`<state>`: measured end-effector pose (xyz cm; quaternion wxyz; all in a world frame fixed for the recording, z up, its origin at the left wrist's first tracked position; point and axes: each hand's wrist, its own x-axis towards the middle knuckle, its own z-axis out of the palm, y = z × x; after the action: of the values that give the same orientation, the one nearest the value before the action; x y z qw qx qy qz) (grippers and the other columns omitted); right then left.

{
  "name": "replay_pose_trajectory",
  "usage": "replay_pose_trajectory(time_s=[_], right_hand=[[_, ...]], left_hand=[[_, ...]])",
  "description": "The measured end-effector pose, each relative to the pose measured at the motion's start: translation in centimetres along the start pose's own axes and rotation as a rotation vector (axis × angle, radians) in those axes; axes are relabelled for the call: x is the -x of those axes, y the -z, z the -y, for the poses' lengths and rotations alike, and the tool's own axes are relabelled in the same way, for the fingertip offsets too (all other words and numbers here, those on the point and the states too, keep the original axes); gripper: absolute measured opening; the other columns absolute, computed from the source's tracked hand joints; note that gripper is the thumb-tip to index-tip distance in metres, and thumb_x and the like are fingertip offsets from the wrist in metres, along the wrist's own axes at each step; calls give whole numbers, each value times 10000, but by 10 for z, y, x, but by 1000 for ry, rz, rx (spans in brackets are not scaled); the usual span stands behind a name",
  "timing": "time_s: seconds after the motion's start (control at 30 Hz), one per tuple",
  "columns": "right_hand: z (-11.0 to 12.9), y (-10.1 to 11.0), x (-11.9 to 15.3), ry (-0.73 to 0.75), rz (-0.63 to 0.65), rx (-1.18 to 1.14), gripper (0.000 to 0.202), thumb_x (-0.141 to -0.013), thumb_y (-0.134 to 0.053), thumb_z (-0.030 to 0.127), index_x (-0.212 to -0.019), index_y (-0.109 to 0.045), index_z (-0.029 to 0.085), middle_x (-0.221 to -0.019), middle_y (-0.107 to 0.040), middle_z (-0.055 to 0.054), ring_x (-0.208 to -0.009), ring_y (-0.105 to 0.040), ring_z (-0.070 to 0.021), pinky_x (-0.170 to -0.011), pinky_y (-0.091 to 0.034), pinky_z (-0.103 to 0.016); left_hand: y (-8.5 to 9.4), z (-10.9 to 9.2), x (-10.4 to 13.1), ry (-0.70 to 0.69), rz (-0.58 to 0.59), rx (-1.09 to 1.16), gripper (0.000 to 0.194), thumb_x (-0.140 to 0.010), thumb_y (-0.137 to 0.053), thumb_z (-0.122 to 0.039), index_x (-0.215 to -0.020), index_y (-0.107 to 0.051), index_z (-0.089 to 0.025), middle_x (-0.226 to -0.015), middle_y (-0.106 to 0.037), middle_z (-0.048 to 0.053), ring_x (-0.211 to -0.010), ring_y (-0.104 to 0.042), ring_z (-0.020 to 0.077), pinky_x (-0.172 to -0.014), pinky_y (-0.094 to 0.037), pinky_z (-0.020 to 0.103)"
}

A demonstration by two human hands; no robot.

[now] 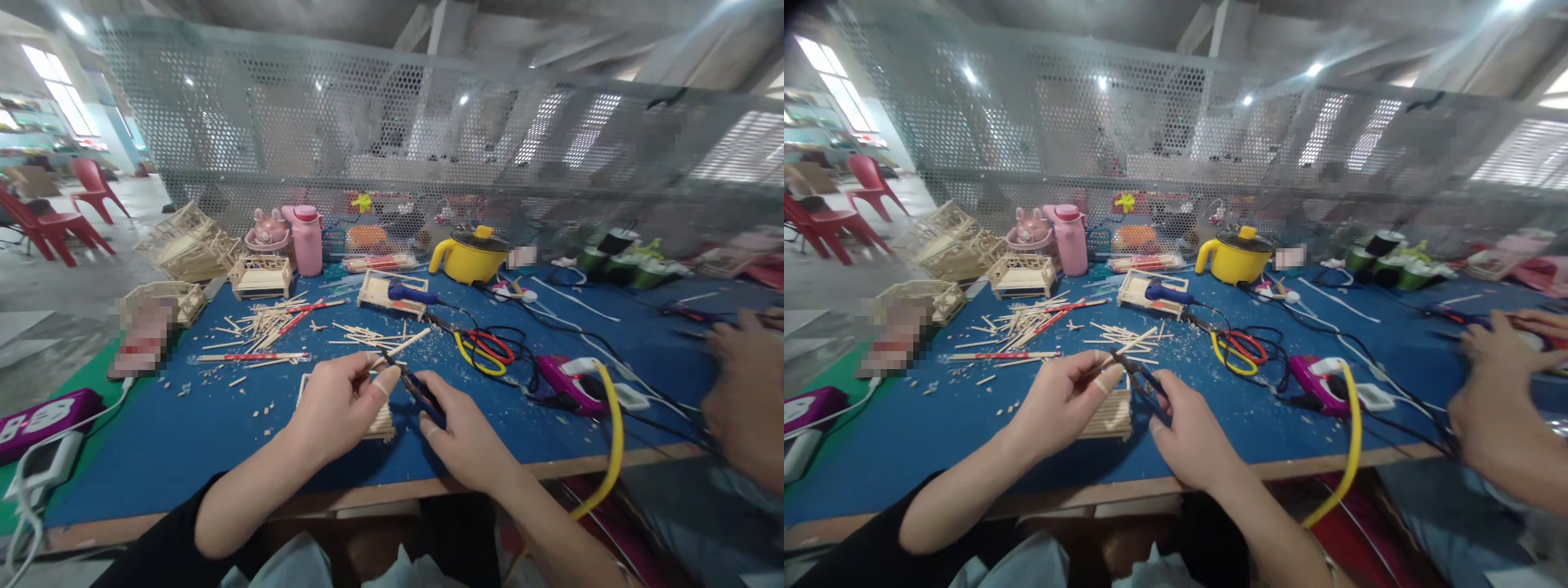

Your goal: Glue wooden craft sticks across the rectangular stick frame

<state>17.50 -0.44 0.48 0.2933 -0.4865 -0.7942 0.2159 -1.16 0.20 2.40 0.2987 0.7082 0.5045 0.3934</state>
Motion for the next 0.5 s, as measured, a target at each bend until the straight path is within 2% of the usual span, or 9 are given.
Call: replay_pose_trajectory(time_s=[0.07, 0.17, 0.23, 0.27, 0.37, 0.5], right_hand=[[-9, -8, -4, 12, -122, 125, 408, -631, -460, 69, -1010, -546, 193, -858, -629, -40, -761, -591, -194, -709, -494, -312], [-21, -17, -13, -33, -308, 269, 489, -623, -473, 80, -1106, -541, 122, -949, -611, -141, -923, -569, -297, -844, -459, -458], [-27, -18, -19, -63, -338, 284, 505, -634, -485, 96, -1136, -537, 81, -1007, -592, -195, -1027, -522, -357, -911, -397, -541], [-28, -17, -20, -70, -332, 277, 517, -629, -491, 100, -1143, -538, 80, -1026, -592, -199, -1044, -515, -361, -923, -388, -545], [-26, -9, -18, -83, -234, 213, 505, -613, -479, 93, -1109, -562, 146, -956, -632, -109, -921, -581, -273, -846, -462, -416], [-12, 8, -5, -163, 160, -155, 299, -628, -452, 99, -874, -587, 202, -744, -578, 22, -709, -541, -150, -673, -440, -249]], left_hand=[[-1, -2, -4, 16, -57, -76, 408, -905, -426, -485, -616, -462, -200, -532, -359, -68, -532, -314, 101, -527, -243, 240], [-3, -3, -15, 40, -92, -135, 415, -916, -410, -449, -582, -425, -203, -518, -345, -61, -533, -302, 112, -539, -227, 253], [-3, -4, -22, 49, -83, -178, 404, -919, -402, -410, -571, -412, -205, -516, -349, -53, -529, -296, 118, -541, -211, 264], [-2, -5, -25, 47, -73, -199, 395, -919, -398, -396, -573, -412, -207, -517, -357, -50, -525, -296, 121, -542, -202, 269], [3, -6, -27, 16, -22, -256, 359, -913, -399, -374, -593, -406, -212, -530, -380, -43, -522, -300, 127, -548, -184, 282], [12, -1, -15, -52, 90, -278, 339, -889, -401, -326, -573, -362, -211, -524, -362, -50, -513, -309, 119, -545, -191, 281]])
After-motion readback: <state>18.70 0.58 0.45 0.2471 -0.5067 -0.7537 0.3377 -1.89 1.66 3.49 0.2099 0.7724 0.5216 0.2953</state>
